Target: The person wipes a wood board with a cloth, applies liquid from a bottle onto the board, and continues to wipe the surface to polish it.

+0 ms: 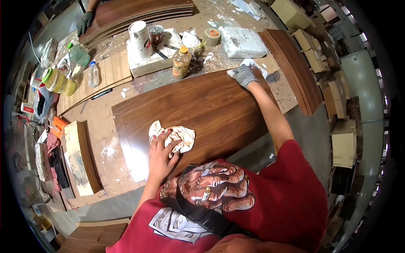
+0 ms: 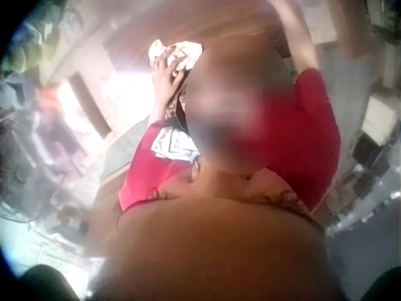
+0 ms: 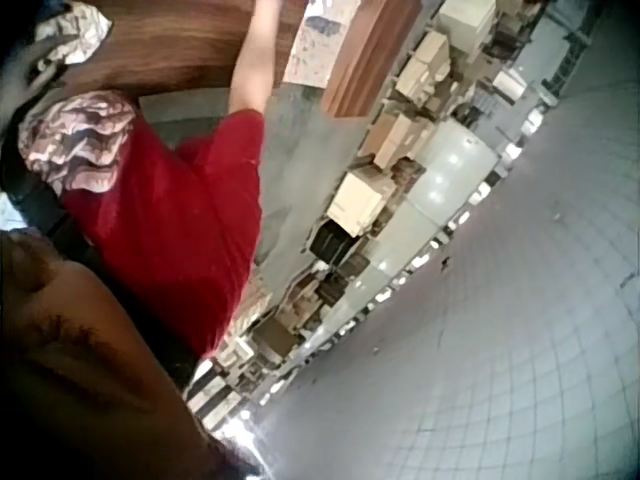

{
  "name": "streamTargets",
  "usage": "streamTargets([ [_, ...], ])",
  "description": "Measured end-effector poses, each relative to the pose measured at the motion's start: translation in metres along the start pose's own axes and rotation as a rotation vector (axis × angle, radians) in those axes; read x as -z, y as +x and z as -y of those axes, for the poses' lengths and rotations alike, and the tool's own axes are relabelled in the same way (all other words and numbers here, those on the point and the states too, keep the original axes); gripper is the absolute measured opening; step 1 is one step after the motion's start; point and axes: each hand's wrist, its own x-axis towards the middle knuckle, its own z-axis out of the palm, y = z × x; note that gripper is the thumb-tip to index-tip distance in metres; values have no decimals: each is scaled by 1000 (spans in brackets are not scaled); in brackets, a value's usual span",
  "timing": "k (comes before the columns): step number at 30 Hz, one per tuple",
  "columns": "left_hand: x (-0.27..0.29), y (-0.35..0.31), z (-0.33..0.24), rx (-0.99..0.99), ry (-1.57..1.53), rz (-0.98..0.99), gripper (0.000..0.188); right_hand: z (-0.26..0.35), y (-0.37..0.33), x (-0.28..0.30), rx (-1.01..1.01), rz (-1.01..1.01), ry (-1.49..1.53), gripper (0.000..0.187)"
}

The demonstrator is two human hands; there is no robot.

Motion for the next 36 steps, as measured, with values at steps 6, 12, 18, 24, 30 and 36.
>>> streamTargets([
  [6,1,0,2,-12,-21,-2,38,120,-19,-4,262,-18,217,43],
  [12,2,-5,7,-17,-95,-49,38,240,-32,-9,452,-59,143,38],
  [18,8,-4,7,-63,-132,-47,36,335,-32,-16,520,19,153,36],
  [24,7,-8,13,-65,-183,-75,34,414,-42,-22,589,18,169,34],
  [30,3,-7,13,-54,-180,-54,33,459,-25,-72,434,-28,326,23],
  [36,-4,-12,17,-57,-79,-71,35,451,-44,-51,191,14,665,40],
])
